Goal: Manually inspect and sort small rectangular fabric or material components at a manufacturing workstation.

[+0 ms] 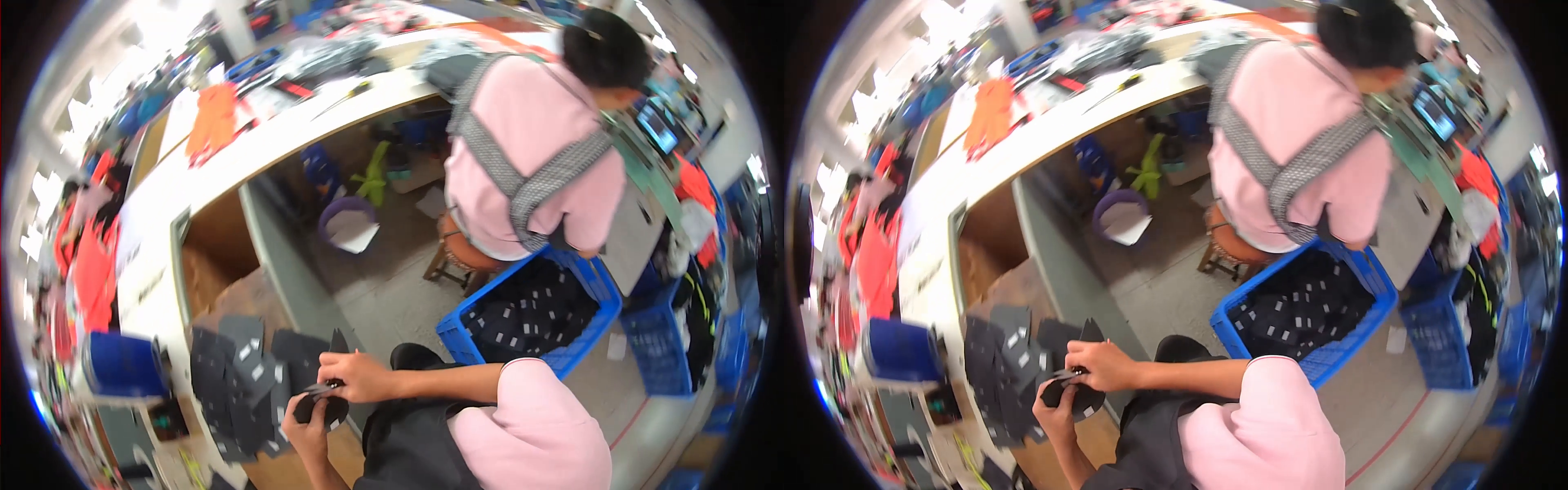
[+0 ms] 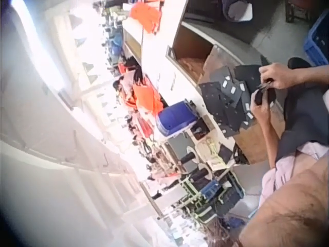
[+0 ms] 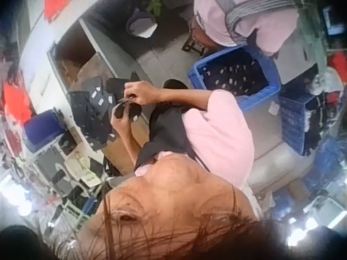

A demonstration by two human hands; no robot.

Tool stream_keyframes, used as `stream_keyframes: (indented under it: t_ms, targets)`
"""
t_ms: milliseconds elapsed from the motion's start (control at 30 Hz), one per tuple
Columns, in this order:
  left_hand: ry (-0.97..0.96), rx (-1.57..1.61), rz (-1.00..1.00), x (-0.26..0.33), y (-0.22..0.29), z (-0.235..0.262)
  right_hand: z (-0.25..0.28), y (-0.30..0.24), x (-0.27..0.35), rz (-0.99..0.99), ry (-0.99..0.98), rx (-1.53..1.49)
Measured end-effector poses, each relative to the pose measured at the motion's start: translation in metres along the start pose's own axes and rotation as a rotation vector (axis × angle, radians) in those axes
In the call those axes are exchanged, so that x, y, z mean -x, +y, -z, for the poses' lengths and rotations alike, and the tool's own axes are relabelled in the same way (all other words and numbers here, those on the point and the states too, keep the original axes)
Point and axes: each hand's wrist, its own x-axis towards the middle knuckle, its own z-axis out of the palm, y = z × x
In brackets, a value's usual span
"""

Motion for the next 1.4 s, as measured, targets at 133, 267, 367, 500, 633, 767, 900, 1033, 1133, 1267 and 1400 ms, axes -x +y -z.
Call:
stream_keyframes:
  t_ms: [133, 267, 367, 500, 633, 767, 900, 1033, 1133, 1267, 1400]
  targets:
    - [-0.007, -0.104, -0.167, -0.014, 0.003, -0.032, 0.018, 0.011, 0.024, -0.012, 0.238, 0.007]
    - [-0.080, -0.186, -0.322, -0.017, 0.018, -0.061, 0.036, 0.005, 0.047, -0.038, 0.398, 0.000]
    - [-0.137, -0.186, -0.373, -0.020, 0.014, -0.071, 0.043, 0.001, 0.057, -0.050, 0.469, 0.064]
    - [-0.188, 0.051, -0.291, -0.017, 0.018, -0.075, 0.046, -0.008, 0.067, 0.006, 0.494, 0.073]
    - [-0.191, -0.196, -0.579, -0.014, 0.028, -0.083, 0.053, 0.002, 0.081, 0.073, 0.493, -0.071]
    - [-0.240, -0.319, -0.715, -0.009, 0.037, -0.088, 0.066, -0.008, 0.091, -0.025, 0.548, 0.122]
    - [-0.235, -0.313, -0.606, -0.003, 0.041, -0.094, 0.072, -0.012, 0.095, 0.043, 0.513, 0.131]
    - [-0.271, -0.192, -0.497, 0.002, 0.041, -0.094, 0.067, -0.013, 0.104, -0.010, 0.498, 0.121]
    - [-0.297, -0.131, -0.433, 0.010, 0.041, -0.099, 0.058, -0.006, 0.109, -0.014, 0.478, 0.190]
    - [-0.297, -0.085, -0.396, 0.017, 0.040, -0.104, 0.058, -0.011, 0.123, -0.005, 0.527, 0.156]
    - [-0.310, -0.132, -0.397, 0.027, 0.036, -0.106, 0.059, -0.011, 0.138, -0.072, 0.534, 0.076]
